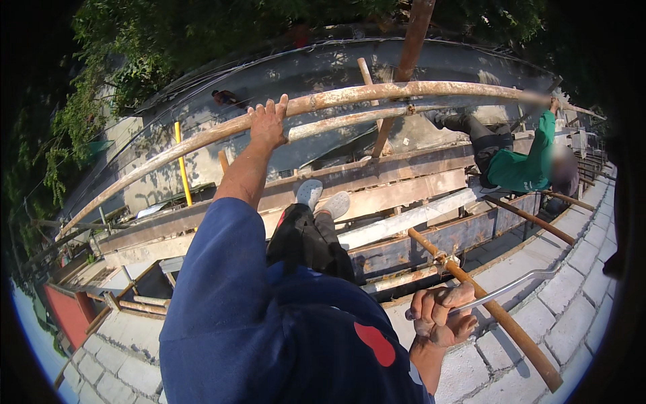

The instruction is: The person uses a wrench to tighten bolts on metal scaffolding poles while standing on a rooftop. They adjust and secure multiple joints, then move along the scaffolding to continue tightening connections.

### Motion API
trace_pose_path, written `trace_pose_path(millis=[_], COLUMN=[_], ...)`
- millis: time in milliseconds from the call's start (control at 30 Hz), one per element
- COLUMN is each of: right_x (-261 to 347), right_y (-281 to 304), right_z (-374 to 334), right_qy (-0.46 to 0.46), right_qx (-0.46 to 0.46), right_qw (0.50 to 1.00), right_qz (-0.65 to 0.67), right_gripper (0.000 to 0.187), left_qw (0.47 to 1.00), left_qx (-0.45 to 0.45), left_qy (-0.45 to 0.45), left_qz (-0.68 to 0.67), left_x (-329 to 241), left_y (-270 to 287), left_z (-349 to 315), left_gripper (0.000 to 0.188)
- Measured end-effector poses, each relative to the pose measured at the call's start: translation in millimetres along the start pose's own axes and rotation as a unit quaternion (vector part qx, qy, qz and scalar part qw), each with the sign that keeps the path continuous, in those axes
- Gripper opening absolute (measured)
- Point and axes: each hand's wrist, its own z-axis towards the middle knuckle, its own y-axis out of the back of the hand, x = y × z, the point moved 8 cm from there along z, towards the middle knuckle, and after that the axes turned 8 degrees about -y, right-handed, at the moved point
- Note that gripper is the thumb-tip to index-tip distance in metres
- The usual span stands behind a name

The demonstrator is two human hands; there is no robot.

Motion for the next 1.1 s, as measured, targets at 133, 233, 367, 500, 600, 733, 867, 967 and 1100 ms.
trace_pose_path(millis=[133,233,367,500,600,733,867,967,1100], right_x=[-52.4,-85.7,-117.7,-141.0,-153.9,-169.9,-187.4,-208.3,-252.2], right_y=[48.9,79.1,109.8,138.5,157.9,191.5,230.6,267.7,313.8], right_z=[-11.1,-16.2,-27.0,-43.3,-56.2,-86.4,-123.3,-155.9,-209.1], right_qy=[-0.029,-0.076,-0.122,-0.16,-0.179,-0.213,-0.258,-0.354,-0.475], right_qx=[-0.078,-0.142,-0.223,-0.309,-0.33,-0.382,-0.448,-0.479,-0.446], right_qw=[0.996,0.985,0.966,0.936,0.926,0.899,0.855,0.788,0.735], right_qz=[0.041,0.055,0.049,0.055,0.047,0.02,-0.045,-0.154,-0.188], right_gripper=[0.042,0.038,0.036,0.038,0.039,0.037,0.037,0.038,0.04], left_qw=[1.0,0.999,0.999,0.999,0.998,0.996,0.99,0.99,0.992], left_qx=[0.006,0.006,-0.013,-0.011,0.006,0.047,0.115,0.121,0.101], left_qy=[-0.003,-0.01,-0.008,0.013,0.027,0.036,0.032,0.032,0.038], left_qz=[-0.012,-0.03,-0.051,-0.049,-0.05,-0.06,-0.071,-0.067,-0.061], left_x=[0.4,1.4,8.0,14.2,16.4,16.0,12.8,9.9,8.9], left_y=[4.1,6.2,3.8,-6.9,-12.4,-11.1,-10.2,-8.9,-9.0], left_z=[4.9,5.2,12.4,25.3,30.7,34.3,37.9,38.3,36.9], left_gripper=[0.128,0.112,0.093,0.076,0.068,0.071,0.083,0.087,0.086])
